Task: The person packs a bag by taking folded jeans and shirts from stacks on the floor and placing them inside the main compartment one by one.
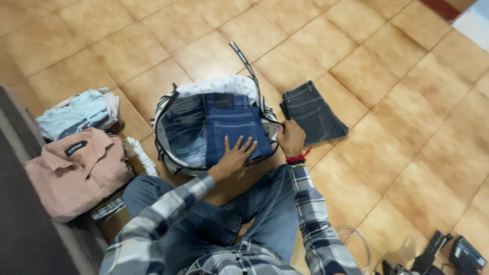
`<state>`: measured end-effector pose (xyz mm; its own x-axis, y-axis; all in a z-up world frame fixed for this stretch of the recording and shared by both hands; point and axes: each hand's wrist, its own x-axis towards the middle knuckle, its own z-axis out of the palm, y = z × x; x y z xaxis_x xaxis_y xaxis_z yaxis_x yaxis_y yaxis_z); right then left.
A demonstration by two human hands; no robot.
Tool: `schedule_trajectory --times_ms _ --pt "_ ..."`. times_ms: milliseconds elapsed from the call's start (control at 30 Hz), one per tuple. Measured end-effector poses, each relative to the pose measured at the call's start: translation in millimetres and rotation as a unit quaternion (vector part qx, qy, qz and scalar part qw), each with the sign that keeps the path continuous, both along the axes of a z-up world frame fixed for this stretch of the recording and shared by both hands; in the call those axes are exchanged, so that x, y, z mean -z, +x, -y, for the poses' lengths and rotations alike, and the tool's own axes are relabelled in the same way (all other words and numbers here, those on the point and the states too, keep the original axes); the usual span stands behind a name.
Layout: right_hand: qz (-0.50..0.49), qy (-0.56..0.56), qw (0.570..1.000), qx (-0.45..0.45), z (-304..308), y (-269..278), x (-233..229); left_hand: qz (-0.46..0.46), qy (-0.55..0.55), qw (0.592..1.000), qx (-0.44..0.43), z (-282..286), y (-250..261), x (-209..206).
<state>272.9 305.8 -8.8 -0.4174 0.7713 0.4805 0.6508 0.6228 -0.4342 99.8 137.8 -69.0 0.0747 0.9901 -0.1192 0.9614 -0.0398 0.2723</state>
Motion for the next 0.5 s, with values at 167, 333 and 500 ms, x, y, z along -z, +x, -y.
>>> schedule_trajectory --times_ms 167,333,500 --pt "-0.084 0.029 0.996 -0.026 35.6 -17.0 -9.2 0.106 0.024 0.994 -0.013 -52.5 -6.4 23.3" --pt "0.057 -0.030 0.998 0.010 35.6 -25.6 -18.1 0.091 -0.037 0.995 0.000 -60.4 -2.2 13.8" --pt "0.071 0.080 0.991 -0.084 13.7 -55.1 -18.3 0.027 0.046 0.996 -0.068 -118.2 -71.9 -5.8"
